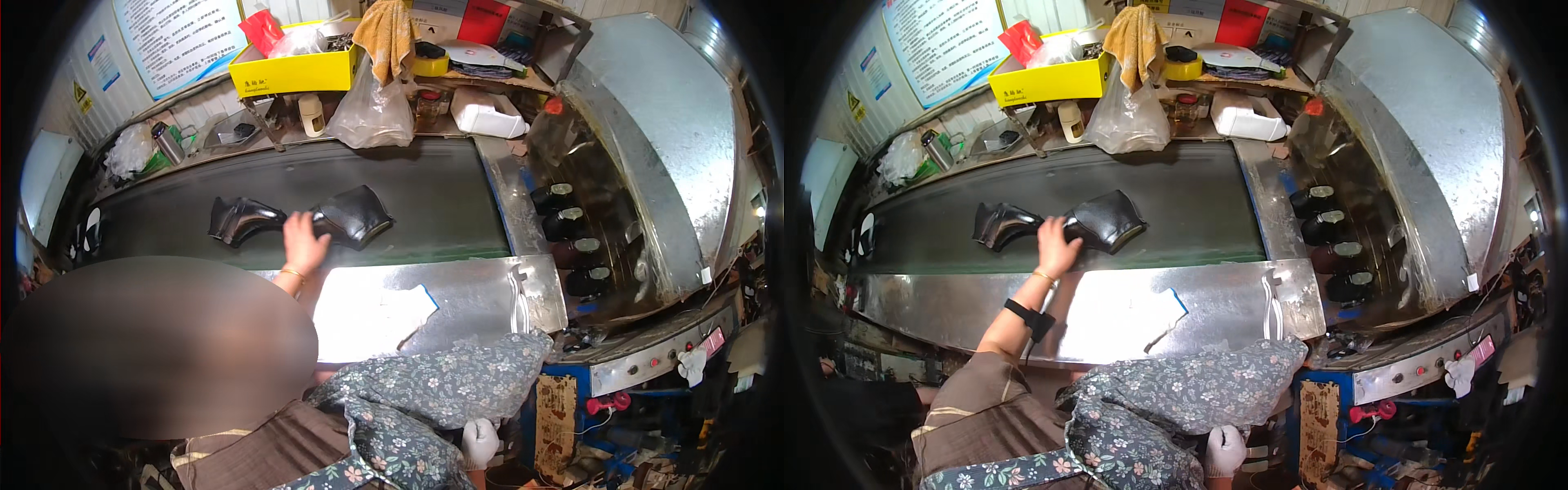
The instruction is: Cleaning a workstation and inspecting shoe components in a factory.
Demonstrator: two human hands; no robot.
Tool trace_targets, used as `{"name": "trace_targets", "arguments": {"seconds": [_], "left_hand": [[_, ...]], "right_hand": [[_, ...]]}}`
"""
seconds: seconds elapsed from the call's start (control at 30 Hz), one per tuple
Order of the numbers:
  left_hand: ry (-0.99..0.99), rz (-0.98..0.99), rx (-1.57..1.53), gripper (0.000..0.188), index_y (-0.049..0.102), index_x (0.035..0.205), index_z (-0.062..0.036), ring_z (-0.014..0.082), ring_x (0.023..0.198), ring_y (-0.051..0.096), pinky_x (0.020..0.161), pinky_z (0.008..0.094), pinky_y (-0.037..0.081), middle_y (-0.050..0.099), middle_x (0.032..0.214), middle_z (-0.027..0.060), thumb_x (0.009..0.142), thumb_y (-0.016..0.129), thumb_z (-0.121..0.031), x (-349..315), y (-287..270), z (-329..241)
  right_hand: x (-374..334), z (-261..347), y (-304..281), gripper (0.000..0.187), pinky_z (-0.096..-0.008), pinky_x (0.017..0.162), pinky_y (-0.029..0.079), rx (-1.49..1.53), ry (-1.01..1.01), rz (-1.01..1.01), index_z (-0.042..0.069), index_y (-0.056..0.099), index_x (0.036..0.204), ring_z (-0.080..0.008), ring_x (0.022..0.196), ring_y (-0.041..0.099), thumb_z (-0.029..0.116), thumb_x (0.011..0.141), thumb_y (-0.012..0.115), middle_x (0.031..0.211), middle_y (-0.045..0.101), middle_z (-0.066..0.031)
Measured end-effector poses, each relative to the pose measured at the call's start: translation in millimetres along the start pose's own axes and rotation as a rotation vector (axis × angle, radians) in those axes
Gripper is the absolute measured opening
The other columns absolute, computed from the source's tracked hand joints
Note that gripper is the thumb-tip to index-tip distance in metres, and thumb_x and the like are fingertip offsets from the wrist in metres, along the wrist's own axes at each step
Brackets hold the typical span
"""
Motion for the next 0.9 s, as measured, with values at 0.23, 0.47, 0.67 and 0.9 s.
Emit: {"name": "trace_targets", "arguments": {"seconds": [0.23, 0.47, 0.67, 0.9], "left_hand": [[-0.274, 0.641, -0.428, 0.064, 0.067, 0.115, -0.0004, 0.0241, 0.096, 0.070, 0.090, 0.0344, 0.052, 0.073, 0.106, 0.0117, 0.059, 0.091, -0.018, 26.1, 22.4, 67.1], [-0.466, 0.853, -0.860, 0.044, 0.067, 0.102, 0.0083, 0.0181, 0.075, 0.070, 0.070, 0.0304, 0.056, 0.072, 0.092, 0.0137, 0.071, 0.086, -0.016, 35.5, 8.4, -3.5], [-0.327, 1.283, -1.515, 0.071, 0.057, 0.128, 0.0042, 0.0236, 0.089, 0.070, 0.086, 0.0337, 0.055, 0.069, 0.111, 0.0142, 0.073, 0.081, -0.035, -48.8, -20.8, -92.7], [-0.416, 2.059, -1.448, 0.052, 0.044, 0.144, -0.0004, 0.0263, 0.126, 0.053, 0.111, 0.0398, 0.041, 0.053, 0.142, 0.0126, 0.104, 0.050, -0.034, -186.8, -105.2, -272.6]], "right_hand": [[11.3, 8.6, 8.7, 0.019, -0.0440, 0.062, 0.049, -0.130, 0.019, -0.041, 0.004, 0.062, 0.070, -0.0388, 0.066, 0.060, 0.021, 0.077, 0.068, 0.070, 0.060, -0.0198], [17.8, 24.9, -13.2, 0.014, -0.0360, 0.059, 0.048, 0.098, 0.159, 0.129, -0.001, 0.060, 0.071, -0.0265, 0.061, 0.063, 0.007, 0.080, 0.067, 0.066, 0.060, -0.0179], [40.4, 65.4, -66.8, 0.009, -0.0337, 0.073, 0.054, 0.252, -0.086, -0.155, -0.001, 0.072, 0.087, -0.0252, 0.077, 0.071, 0.005, 0.083, 0.068, 0.082, 0.072, -0.0151], [36.7, 167.2, -144.8, 0.069, -0.0336, 0.098, 0.048, 0.334, -0.525, -0.452, -0.006, 0.047, 0.136, -0.0232, 0.113, 0.063, 0.038, 0.089, 0.071, 0.129, 0.062, -0.0149]]}}
Point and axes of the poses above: each hand's wrist, its own x-axis towards the middle knuckle, its own y-axis out of the palm, z = x × y, the point moved 5 cm from there along x, towards the middle knuckle
